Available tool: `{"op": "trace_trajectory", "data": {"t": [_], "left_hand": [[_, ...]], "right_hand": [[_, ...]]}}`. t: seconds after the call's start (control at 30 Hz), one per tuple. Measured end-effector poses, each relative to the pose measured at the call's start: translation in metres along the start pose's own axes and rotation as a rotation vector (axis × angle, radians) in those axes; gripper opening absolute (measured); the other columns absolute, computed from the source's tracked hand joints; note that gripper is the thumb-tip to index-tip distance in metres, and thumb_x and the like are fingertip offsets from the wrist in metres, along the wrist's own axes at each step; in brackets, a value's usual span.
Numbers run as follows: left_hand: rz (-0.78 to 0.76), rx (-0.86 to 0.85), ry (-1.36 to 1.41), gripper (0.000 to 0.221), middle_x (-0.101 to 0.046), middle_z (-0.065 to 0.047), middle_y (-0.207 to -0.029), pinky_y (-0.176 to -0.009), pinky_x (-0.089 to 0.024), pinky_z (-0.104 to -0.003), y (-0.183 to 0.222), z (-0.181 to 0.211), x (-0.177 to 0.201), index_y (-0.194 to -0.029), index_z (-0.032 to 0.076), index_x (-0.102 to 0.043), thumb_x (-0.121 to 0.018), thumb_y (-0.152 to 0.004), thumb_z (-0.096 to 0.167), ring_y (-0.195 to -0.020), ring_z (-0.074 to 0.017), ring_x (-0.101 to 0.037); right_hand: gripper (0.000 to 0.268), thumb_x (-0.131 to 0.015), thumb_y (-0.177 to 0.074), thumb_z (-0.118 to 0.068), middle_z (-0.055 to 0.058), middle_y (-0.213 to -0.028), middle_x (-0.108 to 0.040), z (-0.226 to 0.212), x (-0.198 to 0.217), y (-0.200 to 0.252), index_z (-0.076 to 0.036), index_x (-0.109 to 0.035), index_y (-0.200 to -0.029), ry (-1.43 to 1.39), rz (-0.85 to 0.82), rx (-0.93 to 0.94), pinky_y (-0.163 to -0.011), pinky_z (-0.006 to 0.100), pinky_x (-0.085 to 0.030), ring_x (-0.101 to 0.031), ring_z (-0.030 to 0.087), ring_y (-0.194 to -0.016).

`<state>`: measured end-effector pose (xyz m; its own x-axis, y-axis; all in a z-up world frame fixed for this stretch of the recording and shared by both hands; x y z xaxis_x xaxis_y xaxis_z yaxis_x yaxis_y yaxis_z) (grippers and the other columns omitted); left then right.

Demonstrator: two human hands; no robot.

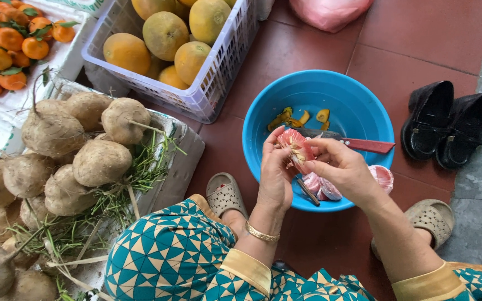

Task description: Peeling a pomelo and breaking it into segments into a blue plastic bowl.

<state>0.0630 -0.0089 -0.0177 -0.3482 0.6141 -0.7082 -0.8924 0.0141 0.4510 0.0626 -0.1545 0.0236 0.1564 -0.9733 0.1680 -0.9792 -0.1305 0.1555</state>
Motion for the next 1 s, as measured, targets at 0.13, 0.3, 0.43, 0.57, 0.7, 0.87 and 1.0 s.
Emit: {"op": "trace_trajectory", "data": {"t": [0.13,0.3,0.43,0.57,0.7,0.87,1.0], "left_hand": [[-0.028,-0.049,-0.176,0.068,-0.060,-0.010,-0.116,-0.077,-0.060,-0.035,0.001,-0.001,-0.002,-0.146,0.014,-0.057,-0.060,-0.079,0.001,-0.105,-0.0242,-0.065],[-0.041,-0.071,-0.242,0.071,-0.058,-0.012,-0.117,-0.076,-0.064,-0.035,0.005,-0.001,-0.006,-0.146,0.014,-0.060,-0.065,-0.078,-0.005,-0.100,-0.0200,-0.062],[-0.061,-0.079,-0.251,0.072,-0.059,-0.010,-0.116,-0.074,-0.066,-0.032,0.005,-0.003,-0.006,-0.147,0.013,-0.058,-0.069,-0.078,-0.005,-0.097,-0.0160,-0.064],[-0.093,-0.064,-0.253,0.073,-0.060,-0.011,-0.117,-0.074,-0.066,-0.032,0.004,-0.005,-0.006,-0.148,0.012,-0.057,-0.072,-0.079,-0.005,-0.098,-0.0161,-0.065],[-0.112,-0.069,-0.264,0.074,-0.060,-0.013,-0.117,-0.074,-0.066,-0.034,0.006,-0.006,-0.008,-0.149,0.011,-0.056,-0.068,-0.079,-0.009,-0.097,-0.0177,-0.065],[-0.136,-0.066,-0.280,0.077,-0.061,-0.014,-0.121,-0.076,-0.066,-0.035,0.014,-0.003,-0.016,-0.150,0.011,-0.056,-0.064,-0.078,-0.014,-0.101,-0.0189,-0.066],[-0.148,-0.067,-0.298,0.078,-0.060,-0.016,-0.123,-0.077,-0.066,-0.036,0.015,-0.003,-0.017,-0.151,0.011,-0.056,-0.063,-0.077,-0.015,-0.102,-0.0196,-0.065]], "right_hand": [[0.048,-0.079,-0.087,-0.010,0.017,-0.105,-0.069,-0.010,0.002,0.005,-0.007,-0.069,-0.134,0.145,0.051,0.038,-0.070,0.031,-0.058,-0.073,0.021,-0.085],[0.045,-0.079,-0.087,-0.012,0.017,-0.105,-0.073,-0.012,0.009,0.008,-0.007,-0.072,-0.131,0.198,0.098,0.025,-0.070,0.030,-0.058,-0.070,0.019,-0.085],[0.044,-0.080,-0.086,-0.012,0.016,-0.103,-0.073,-0.009,0.012,0.012,-0.007,-0.073,-0.130,0.160,0.116,0.021,-0.069,0.029,-0.057,-0.070,0.018,-0.083],[0.044,-0.079,-0.086,-0.008,0.019,-0.102,-0.072,-0.010,0.014,0.012,-0.003,-0.073,-0.129,0.109,0.116,0.000,-0.069,0.031,-0.058,-0.070,0.020,-0.081],[0.042,-0.078,-0.086,-0.006,0.018,-0.101,-0.072,-0.008,0.017,0.015,-0.003,-0.073,-0.128,0.088,0.140,-0.018,-0.070,0.031,-0.058,-0.070,0.019,-0.082],[0.044,-0.084,-0.081,-0.008,0.020,-0.101,-0.073,-0.014,0.017,0.019,-0.002,-0.073,-0.124,0.125,0.178,-0.081,-0.069,0.032,-0.057,-0.071,0.022,-0.081],[0.041,-0.084,-0.083,-0.009,0.020,-0.100,-0.075,-0.011,0.018,0.017,-0.002,-0.073,-0.122,0.089,0.181,-0.114,-0.068,0.032,-0.057,-0.072,0.022,-0.080]]}}
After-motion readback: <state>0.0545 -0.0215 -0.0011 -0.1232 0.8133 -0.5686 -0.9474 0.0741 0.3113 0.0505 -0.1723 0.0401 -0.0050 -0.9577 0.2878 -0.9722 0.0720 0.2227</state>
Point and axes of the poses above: each hand's wrist, its own y-axis away from the middle knuckle, its own x-axis out of the back of the hand, z = x × y, the point moved 8 cm from there along -y, towards the middle knuckle
